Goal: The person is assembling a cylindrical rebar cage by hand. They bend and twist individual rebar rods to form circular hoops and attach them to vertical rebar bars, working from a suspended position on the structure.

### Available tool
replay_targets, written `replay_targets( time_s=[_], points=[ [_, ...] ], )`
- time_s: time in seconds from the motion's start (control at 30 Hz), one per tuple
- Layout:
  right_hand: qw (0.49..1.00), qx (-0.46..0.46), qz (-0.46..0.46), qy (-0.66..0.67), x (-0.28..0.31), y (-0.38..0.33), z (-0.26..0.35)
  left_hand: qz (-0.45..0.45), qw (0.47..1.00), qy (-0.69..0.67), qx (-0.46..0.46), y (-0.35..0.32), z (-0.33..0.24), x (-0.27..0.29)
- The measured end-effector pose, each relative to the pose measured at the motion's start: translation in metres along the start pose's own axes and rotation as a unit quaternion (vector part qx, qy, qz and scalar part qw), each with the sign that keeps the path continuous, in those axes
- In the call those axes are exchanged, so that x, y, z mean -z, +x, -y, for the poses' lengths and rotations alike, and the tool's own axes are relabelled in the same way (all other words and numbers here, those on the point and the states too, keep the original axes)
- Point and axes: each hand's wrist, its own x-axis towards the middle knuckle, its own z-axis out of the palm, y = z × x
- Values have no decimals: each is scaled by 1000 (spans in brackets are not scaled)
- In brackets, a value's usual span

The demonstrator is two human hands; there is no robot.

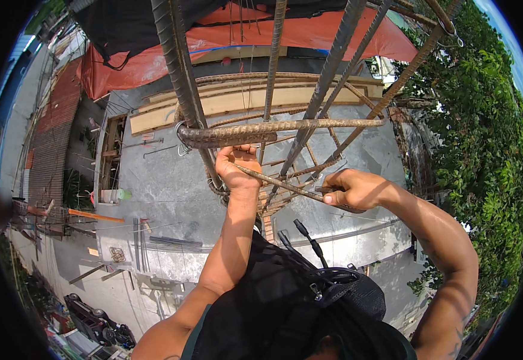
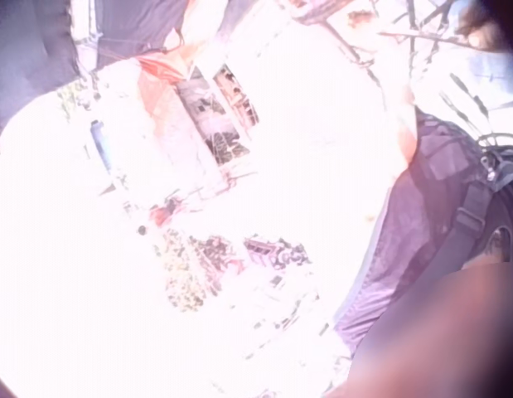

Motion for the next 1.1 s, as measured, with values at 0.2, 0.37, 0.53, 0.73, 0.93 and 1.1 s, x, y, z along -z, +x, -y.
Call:
replay_targets(
  time_s=[0.2,0.37,0.53,0.73,0.93,1.1],
  points=[
    [978,14,-109,-178,-4,-16,26,-55,998,16,40,-9,0,-13],
    [960,-2,-141,-240,0,-20,38,-128,988,64,60,-6,2,-19],
    [957,15,-148,-248,15,-18,33,-32,974,166,153,-69,-18,-36],
    [889,108,-295,-335,-14,-12,6,2,764,645,23,-101,-118,-31],
    [837,114,-413,-339,-70,-2,-20,176,667,714,-120,21,-109,-23],
    [849,88,-416,-314,-78,-13,-11,167,622,756,-120,30,-86,-29]
  ],
)
